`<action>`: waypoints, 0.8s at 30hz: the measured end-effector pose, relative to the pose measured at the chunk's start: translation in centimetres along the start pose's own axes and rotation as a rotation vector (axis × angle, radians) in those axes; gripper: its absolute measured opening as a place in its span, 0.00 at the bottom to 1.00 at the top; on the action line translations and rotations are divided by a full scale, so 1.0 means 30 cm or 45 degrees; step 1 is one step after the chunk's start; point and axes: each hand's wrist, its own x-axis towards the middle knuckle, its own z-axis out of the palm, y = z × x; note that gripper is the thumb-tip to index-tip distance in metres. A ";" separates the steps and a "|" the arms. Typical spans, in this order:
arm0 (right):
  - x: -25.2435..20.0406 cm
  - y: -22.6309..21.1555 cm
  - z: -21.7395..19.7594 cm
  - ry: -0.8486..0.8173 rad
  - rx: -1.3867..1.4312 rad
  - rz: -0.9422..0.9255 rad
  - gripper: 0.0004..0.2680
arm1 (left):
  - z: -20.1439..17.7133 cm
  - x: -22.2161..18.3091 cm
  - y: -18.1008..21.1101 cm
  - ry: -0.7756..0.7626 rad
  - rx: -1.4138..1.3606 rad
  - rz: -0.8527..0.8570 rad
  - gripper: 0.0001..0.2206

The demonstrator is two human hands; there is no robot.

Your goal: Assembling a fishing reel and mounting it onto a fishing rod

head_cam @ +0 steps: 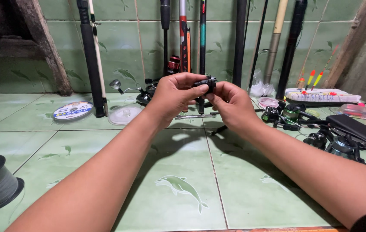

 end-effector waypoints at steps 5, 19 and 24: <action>-0.006 -0.009 0.008 -0.037 0.010 -0.017 0.02 | -0.003 -0.007 0.016 -0.012 0.052 0.008 0.14; -0.010 -0.051 0.015 -0.012 0.013 -0.048 0.03 | 0.021 -0.005 0.027 -0.020 0.074 0.123 0.16; -0.020 -0.083 0.024 0.000 0.021 -0.039 0.06 | 0.012 0.016 -0.012 -0.043 0.068 0.170 0.18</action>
